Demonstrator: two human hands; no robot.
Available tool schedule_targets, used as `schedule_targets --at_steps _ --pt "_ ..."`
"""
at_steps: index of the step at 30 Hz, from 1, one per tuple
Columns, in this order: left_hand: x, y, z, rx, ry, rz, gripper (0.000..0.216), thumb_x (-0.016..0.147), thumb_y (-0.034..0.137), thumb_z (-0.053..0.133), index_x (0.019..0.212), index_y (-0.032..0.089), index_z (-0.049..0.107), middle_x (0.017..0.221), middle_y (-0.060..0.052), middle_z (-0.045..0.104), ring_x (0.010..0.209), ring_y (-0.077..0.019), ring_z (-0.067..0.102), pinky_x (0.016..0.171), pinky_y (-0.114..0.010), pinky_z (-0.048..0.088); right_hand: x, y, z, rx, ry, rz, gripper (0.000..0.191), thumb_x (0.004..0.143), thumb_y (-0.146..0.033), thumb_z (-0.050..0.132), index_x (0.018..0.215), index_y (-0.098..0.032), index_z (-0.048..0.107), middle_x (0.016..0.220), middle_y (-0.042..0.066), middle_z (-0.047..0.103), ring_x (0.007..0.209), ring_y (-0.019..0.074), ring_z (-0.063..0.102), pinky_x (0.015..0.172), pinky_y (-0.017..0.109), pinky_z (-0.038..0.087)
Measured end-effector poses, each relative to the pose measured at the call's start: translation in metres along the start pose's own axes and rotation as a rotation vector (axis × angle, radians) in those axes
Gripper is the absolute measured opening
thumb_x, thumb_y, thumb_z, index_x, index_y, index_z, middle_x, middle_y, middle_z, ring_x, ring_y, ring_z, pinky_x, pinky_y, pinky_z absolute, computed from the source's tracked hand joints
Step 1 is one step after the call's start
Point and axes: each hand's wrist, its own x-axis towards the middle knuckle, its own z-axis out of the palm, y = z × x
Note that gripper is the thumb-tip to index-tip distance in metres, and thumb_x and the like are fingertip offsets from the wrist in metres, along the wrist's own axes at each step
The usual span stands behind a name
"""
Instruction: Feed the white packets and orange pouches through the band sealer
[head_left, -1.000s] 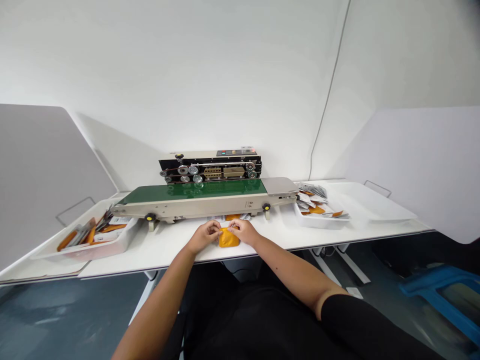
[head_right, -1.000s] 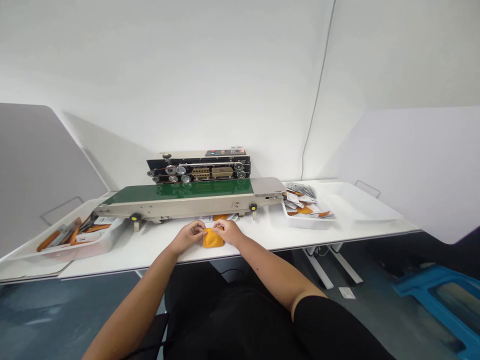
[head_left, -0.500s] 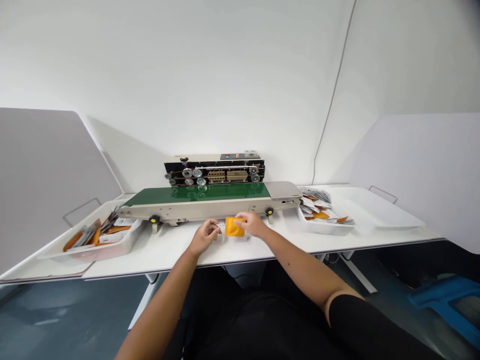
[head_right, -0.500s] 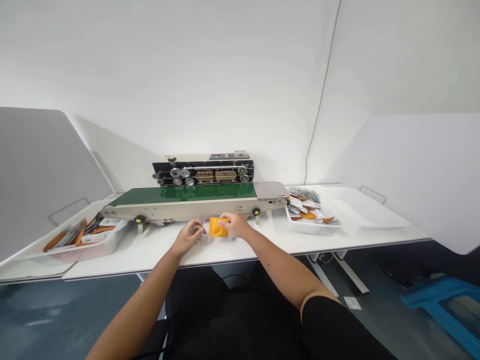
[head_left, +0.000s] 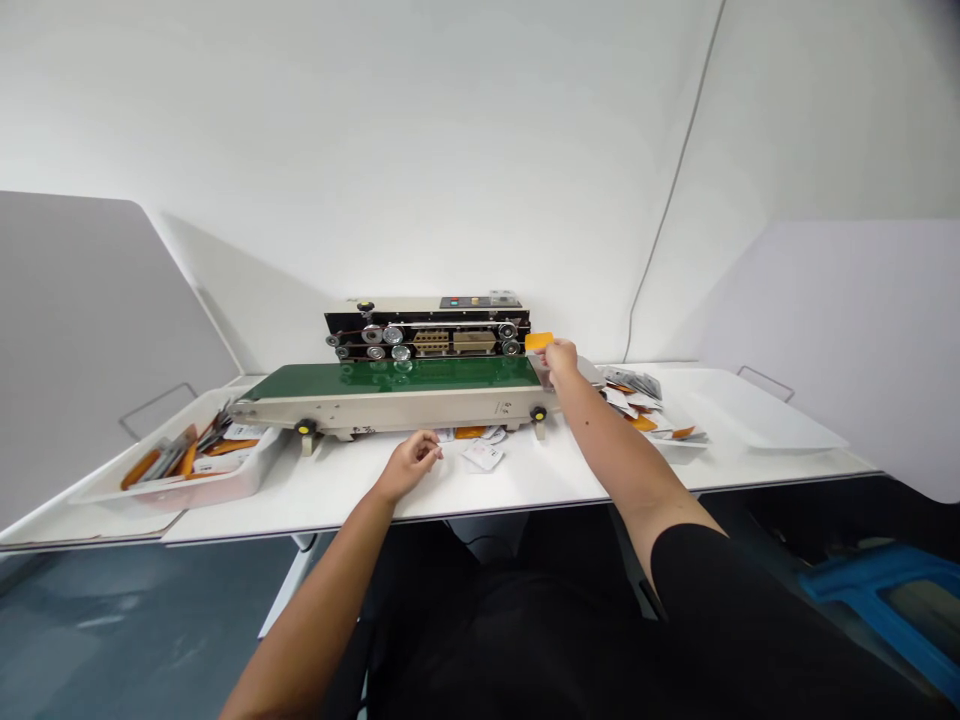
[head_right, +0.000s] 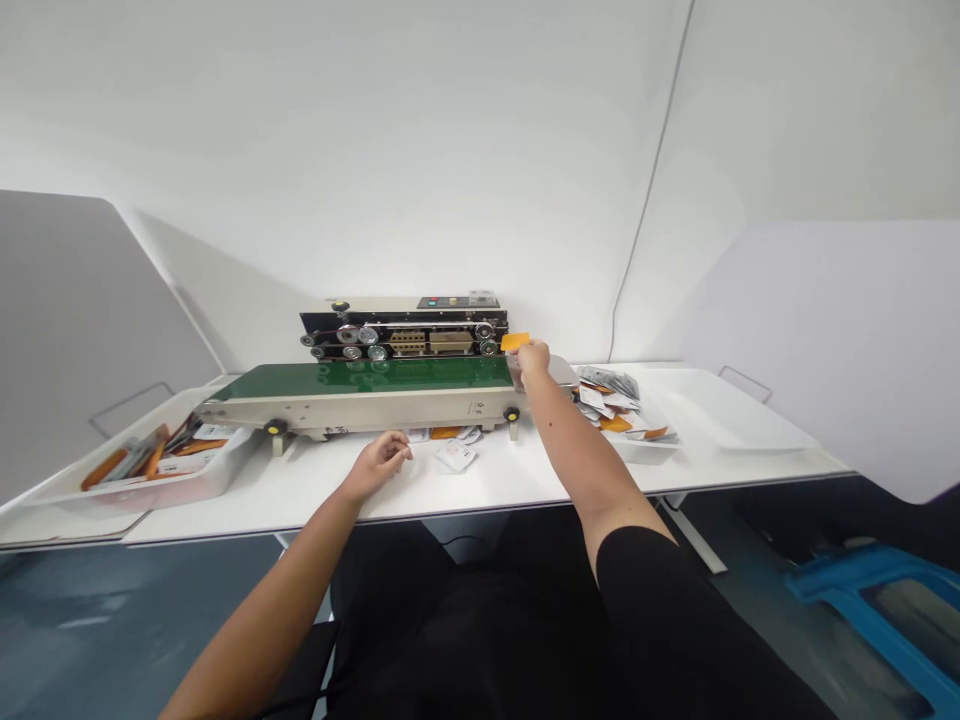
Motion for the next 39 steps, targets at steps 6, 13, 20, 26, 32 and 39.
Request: schedule_targets --at_steps 6,13,20,26,32,39 --pt "0.0 -0.003 -0.001 0.026 -0.001 0.007 0.025 0.089 0.042 0.061 0.101 0.021 0.055 0.084 -0.002 0.071 0.063 -0.0141 0.061 0.056 -0.024 0.047 -0.006 0.0 0.033 -0.005 -0.122 0.099 0.017 0.075 0.001 0.062 0.082 -0.014 0.058 0.059 0.002 0.065 0.045 0.0091 0.053 0.045 0.018 0.043" --pt "-0.001 -0.002 -0.003 0.124 0.004 0.071 0.019 0.092 0.039 0.058 0.099 0.021 0.057 0.084 -0.002 0.073 0.075 -0.0178 0.068 0.065 -0.027 0.051 -0.018 -0.004 0.047 -0.128 -0.187 0.072 0.016 0.082 -0.007 0.062 0.097 -0.013 0.061 0.067 0.004 0.067 0.057 0.0139 0.058 0.056 0.024 0.047" --pt "0.004 -0.008 -0.001 0.441 -0.075 0.2 0.02 0.091 0.033 0.06 0.107 0.022 0.065 0.108 -0.007 0.073 0.1 -0.0239 0.069 0.09 -0.037 0.055 -0.098 0.017 0.037 -0.456 -0.113 -0.679 0.032 0.093 -0.026 0.052 0.12 -0.02 0.066 0.096 0.006 0.067 0.088 0.0207 0.059 0.082 0.032 0.047" --pt "0.009 -0.021 0.007 0.689 -0.196 0.272 0.058 0.086 0.035 0.069 0.141 0.02 0.057 0.148 -0.015 0.057 0.141 -0.0349 0.049 0.117 -0.05 0.04 -0.193 0.096 0.033 -0.694 -0.82 -1.016 0.029 0.093 -0.02 0.056 0.118 -0.023 0.07 0.11 0.007 0.069 0.107 0.0231 0.059 0.097 0.036 0.047" --pt "0.01 -0.027 0.011 0.819 -0.241 0.254 0.052 0.092 0.038 0.062 0.141 0.02 0.059 0.147 -0.015 0.059 0.141 -0.0327 0.05 0.12 -0.049 0.038 -0.198 0.141 0.03 -0.919 -0.784 -0.871 0.054 0.093 -0.038 0.064 0.142 -0.018 0.055 0.144 0.015 0.056 0.133 0.0304 0.05 0.111 0.046 0.041" --pt "0.011 -0.029 0.01 0.75 -0.149 0.317 0.053 0.093 0.047 0.064 0.139 0.022 0.06 0.145 -0.012 0.061 0.135 -0.0313 0.055 0.117 -0.048 0.041 -0.181 0.149 0.024 -1.021 -0.863 -0.787 0.049 0.092 -0.045 0.064 0.134 -0.019 0.062 0.144 0.015 0.059 0.135 0.0322 0.052 0.115 0.05 0.037"
